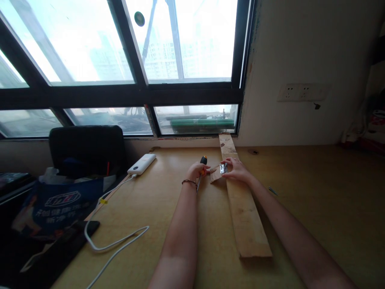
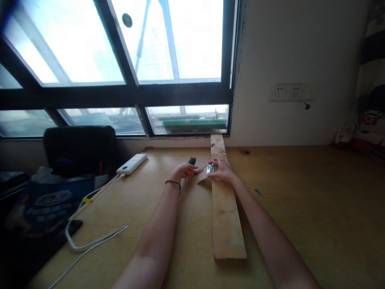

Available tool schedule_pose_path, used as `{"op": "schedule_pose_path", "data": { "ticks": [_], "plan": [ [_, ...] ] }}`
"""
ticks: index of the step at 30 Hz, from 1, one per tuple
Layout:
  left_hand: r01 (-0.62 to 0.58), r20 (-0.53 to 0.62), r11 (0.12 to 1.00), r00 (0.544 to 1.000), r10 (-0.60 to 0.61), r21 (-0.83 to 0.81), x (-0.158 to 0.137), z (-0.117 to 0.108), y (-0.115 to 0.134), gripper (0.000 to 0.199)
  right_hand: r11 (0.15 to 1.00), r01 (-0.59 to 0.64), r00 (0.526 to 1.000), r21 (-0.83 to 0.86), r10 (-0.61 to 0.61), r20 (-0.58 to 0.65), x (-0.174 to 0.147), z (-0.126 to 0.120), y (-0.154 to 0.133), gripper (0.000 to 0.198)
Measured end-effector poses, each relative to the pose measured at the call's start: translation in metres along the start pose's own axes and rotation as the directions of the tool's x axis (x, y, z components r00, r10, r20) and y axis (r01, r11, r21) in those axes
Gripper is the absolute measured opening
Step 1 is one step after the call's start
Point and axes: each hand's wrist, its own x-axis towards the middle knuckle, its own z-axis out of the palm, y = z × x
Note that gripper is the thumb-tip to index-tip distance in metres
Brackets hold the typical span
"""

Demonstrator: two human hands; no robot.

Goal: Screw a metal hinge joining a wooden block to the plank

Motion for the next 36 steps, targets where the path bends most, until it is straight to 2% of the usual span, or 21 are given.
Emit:
{"op": "schedule_pose_path", "data": {
  "ticks": [5, 15, 23, 30, 33, 36],
  "plan": [
    [0.056, 0.041, 0.996, 0.998, -0.053, -0.074, -0.003, 0.002, 0.001, 0.019, 1.0, 0.006, 1.0, -0.013, -0.006, 0.015, 0.001, 0.0, 0.002, 0.061],
    [-0.037, 0.056, 0.993, 0.998, 0.043, -0.112, -0.007, 0.001, 0.009, 0.019, 0.999, 0.002, 1.0, -0.054, -0.002, 0.0, -0.002, 0.0, -0.005, 0.063],
    [-0.092, 0.016, 0.993, 0.995, 0.094, -0.074, -0.006, 0.003, 0.011, 0.019, 0.996, 0.033, 0.999, -0.082, -0.033, -0.006, -0.002, 0.001, -0.005, 0.069],
    [-0.129, -0.012, 0.99, 0.992, 0.129, -0.05, -0.017, 0.006, 0.015, 0.022, 0.998, 0.004, 0.999, -0.061, -0.006, -0.032, -0.002, 0.002, -0.005, 0.064],
    [-0.187, -0.062, 0.981, 0.981, 0.183, -0.055, -0.027, 0.007, 0.021, 0.024, 0.999, 0.004, 0.999, -0.053, -0.006, -0.031, -0.001, 0.002, -0.004, 0.064],
    [-0.29, -0.154, 0.954, 0.949, 0.277, -0.073, -0.041, 0.005, 0.034, 0.026, 0.999, 0.006, 1.0, -0.047, -0.007, -0.016, -0.001, 0.002, -0.002, 0.063]
  ]
}}
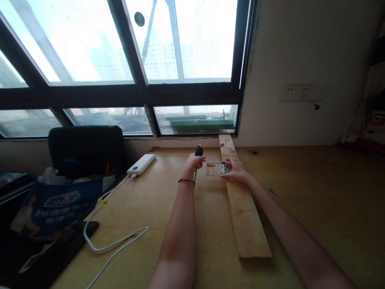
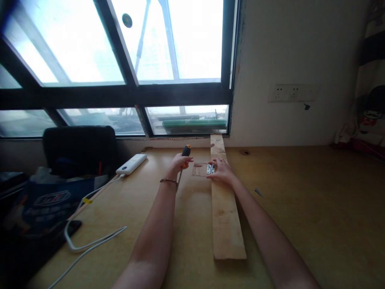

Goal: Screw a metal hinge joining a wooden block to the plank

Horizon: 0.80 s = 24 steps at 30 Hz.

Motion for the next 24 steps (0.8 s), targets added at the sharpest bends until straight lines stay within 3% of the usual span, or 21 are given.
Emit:
{"op": "schedule_pose_path", "data": {
  "ticks": [3, 5, 8, 17, 24],
  "plan": [
    [-0.21, -0.055, 0.963, 0.977, 0.204, -0.166, -0.012, -0.001, 0.022, 0.03, 1.0, -0.004, 1.0, 0.0, 0.004, -0.004, 0.0, 0.0, 0.001, 0.063],
    [-0.376, -0.078, 0.858, 0.924, 0.374, -0.349, -0.022, 0.002, 0.037, 0.032, 1.0, -0.011, 1.0, -0.003, 0.011, -0.012, 0.0, 0.001, 0.001, 0.064],
    [-0.5, -0.112, 0.716, 0.849, 0.517, -0.486, -0.036, 0.013, 0.052, 0.033, 1.0, -0.01, 1.0, -0.006, 0.01, -0.017, 0.0, 0.0, -0.001, 0.064],
    [-0.572, -0.09, 0.702, 0.798, 0.596, -0.424, -0.04, 0.059, 0.037, 0.029, 1.0, -0.012, 1.0, 0.01, 0.012, -0.01, 0.0, -0.002, -0.001, 0.065],
    [-0.619, -0.14, 0.696, 0.775, 0.616, -0.365, -0.039, 0.067, 0.031, 0.027, 1.0, 0.003, 1.0, 0.007, -0.003, -0.013, 0.0, -0.001, 0.001, 0.064]
  ]
}}
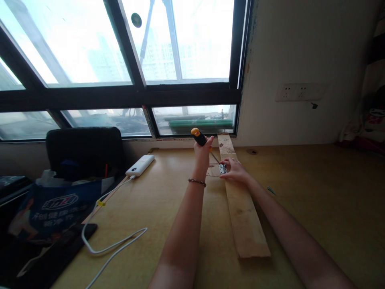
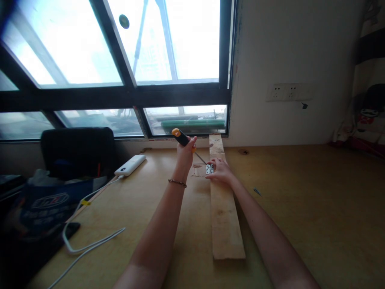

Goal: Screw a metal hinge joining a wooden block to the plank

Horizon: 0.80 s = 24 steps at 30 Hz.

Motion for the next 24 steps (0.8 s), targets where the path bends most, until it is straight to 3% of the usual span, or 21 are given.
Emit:
{"op": "schedule_pose_path", "data": {
  "ticks": [16, 24],
  "plan": [
    [-0.027, 0.062, 0.997, 0.998, 0.022, 0.072, -0.001, -0.001, -0.009, 0.026, 1.0, -0.01, 1.0, 0.019, 0.01, -0.005, 0.0, 0.0, -0.001, 0.065],
    [-0.131, 0.232, 0.915, 0.972, 0.043, 0.382, 0.001, -0.001, -0.008, 0.023, 1.0, -0.021, 1.0, 0.018, 0.021, 0.006, 0.001, 0.0, -0.001, 0.064]
  ]
}}
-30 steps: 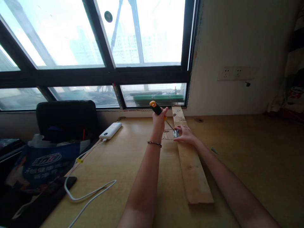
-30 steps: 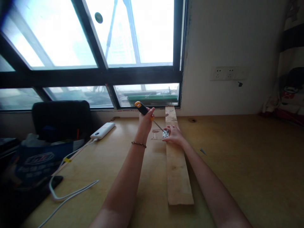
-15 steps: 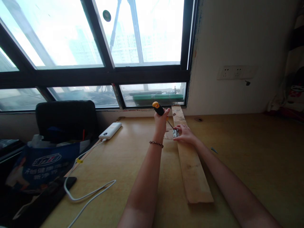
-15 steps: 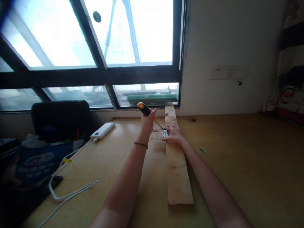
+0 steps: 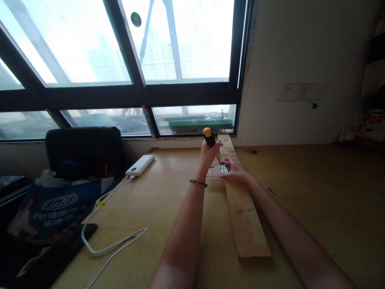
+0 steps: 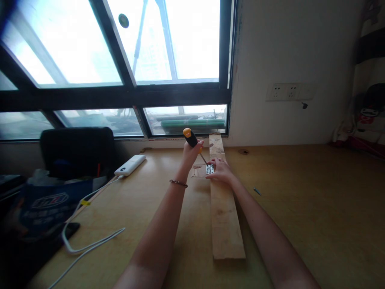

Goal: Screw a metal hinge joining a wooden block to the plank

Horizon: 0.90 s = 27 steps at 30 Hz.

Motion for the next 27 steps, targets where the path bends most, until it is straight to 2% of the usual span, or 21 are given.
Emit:
{"op": "schedule_pose_path", "data": {
  "ticks": [2, 6, 9, 12, 20, 23, 27],
  "plan": [
    [-0.047, -0.01, 0.988, 0.999, 0.049, 0.146, -0.001, -0.001, 0.004, 0.028, 1.0, 0.0, 1.0, -0.008, 0.0, 0.001, 0.0, 0.0, 0.0, 0.062],
    [-0.114, -0.021, 0.91, 0.991, 0.134, 0.398, -0.003, -0.004, 0.013, 0.036, 1.0, -0.007, 1.0, -0.015, 0.007, 0.005, 0.0, 0.0, -0.001, 0.062],
    [-0.123, -0.038, 0.857, 0.986, 0.163, 0.5, -0.003, -0.007, 0.016, 0.038, 1.0, -0.012, 1.0, -0.014, 0.012, 0.008, 0.0, 0.0, -0.001, 0.064],
    [-0.119, -0.049, 0.839, 0.984, 0.171, 0.53, -0.002, -0.009, 0.017, 0.041, 1.0, -0.012, 1.0, -0.002, 0.012, 0.004, 0.0, 0.0, -0.001, 0.065],
    [-0.134, -0.002, 0.887, 0.989, 0.15, 0.441, 0.0, -0.01, 0.019, 0.033, 1.0, -0.006, 1.0, -0.005, 0.006, 0.007, 0.0, 0.0, -0.001, 0.065],
    [-0.124, 0.041, 0.946, 0.992, 0.117, 0.299, 0.0, -0.01, 0.018, 0.026, 1.0, -0.002, 1.0, -0.006, 0.002, 0.008, 0.0, 0.0, 0.0, 0.065],
    [-0.043, 0.139, 0.999, 0.989, 0.043, -0.002, 0.001, -0.006, 0.013, 0.022, 1.0, 0.003, 1.0, -0.01, -0.003, -0.002, 0.001, 0.0, 0.001, 0.065]
  ]
}}
